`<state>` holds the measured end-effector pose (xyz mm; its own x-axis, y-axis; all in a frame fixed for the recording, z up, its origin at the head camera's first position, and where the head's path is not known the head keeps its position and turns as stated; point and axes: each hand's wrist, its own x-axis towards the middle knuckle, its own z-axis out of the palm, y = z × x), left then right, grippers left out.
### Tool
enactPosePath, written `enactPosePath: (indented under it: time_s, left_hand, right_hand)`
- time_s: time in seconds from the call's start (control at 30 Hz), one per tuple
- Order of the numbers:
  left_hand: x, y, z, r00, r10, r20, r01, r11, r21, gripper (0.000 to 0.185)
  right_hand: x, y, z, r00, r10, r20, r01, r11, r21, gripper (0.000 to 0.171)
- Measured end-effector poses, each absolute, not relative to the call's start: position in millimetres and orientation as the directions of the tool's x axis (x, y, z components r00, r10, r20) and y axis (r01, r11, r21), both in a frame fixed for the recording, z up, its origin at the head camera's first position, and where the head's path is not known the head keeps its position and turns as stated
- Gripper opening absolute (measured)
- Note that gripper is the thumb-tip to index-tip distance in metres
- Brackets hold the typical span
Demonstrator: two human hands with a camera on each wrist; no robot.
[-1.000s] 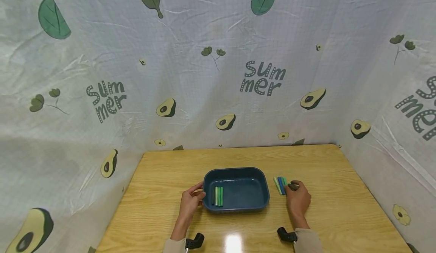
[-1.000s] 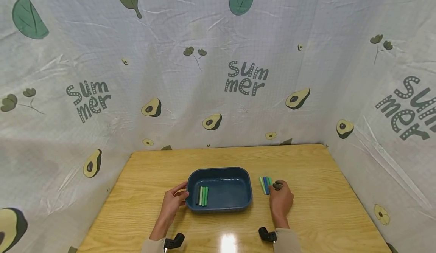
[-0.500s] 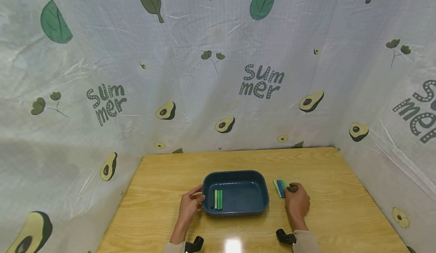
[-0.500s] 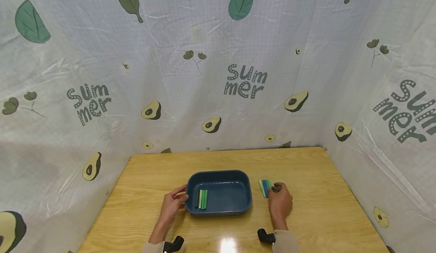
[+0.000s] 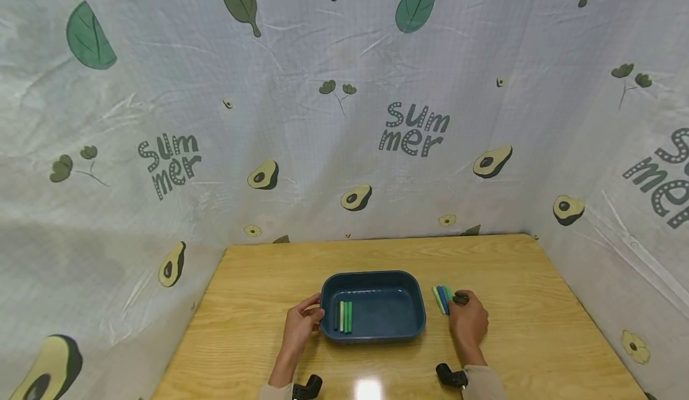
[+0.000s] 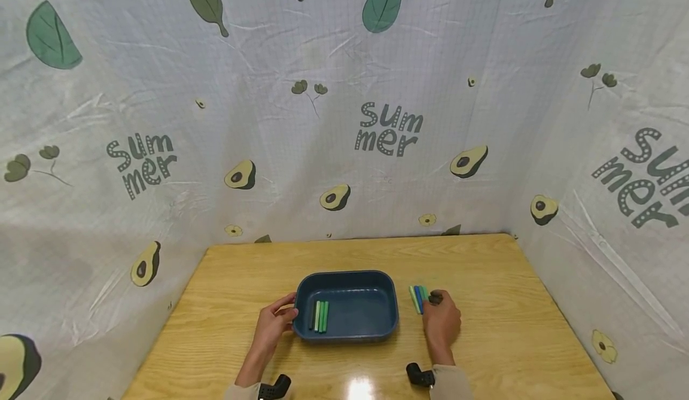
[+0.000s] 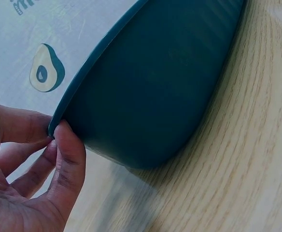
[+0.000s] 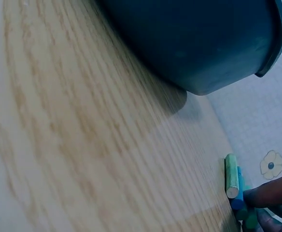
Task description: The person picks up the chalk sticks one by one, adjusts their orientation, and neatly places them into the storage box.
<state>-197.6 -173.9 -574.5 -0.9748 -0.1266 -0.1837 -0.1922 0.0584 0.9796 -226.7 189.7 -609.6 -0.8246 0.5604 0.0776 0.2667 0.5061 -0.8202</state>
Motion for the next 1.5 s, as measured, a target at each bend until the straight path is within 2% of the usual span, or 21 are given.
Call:
enactPosePath:
  time_s: [0.2,0.6,1.5]
  left_hand:
    - [-197,-173,-571,-0.976,-0.134,-0.172,-0.182,0.063,0.981,0.043]
    - [-196,-172,-573,-0.977,-0.13,-0.17,-0.179,0.056,0.982,0.044]
    - [-198,-175,-576,-0.978,-0.122,-0.17,-0.176,0.04,0.984,0.044]
  right_hand:
    - [-228,191,-605,-0.819,0.567,0.088,0.26,0.504,-0.824,0.029]
    - [-226,194,-603,-0.816,0.566,0.12,0.161,0.422,-0.892,0.025]
    - [-223,204,-571,-0.923,0.385,0.017,0.159,0.422,-0.893,0.036]
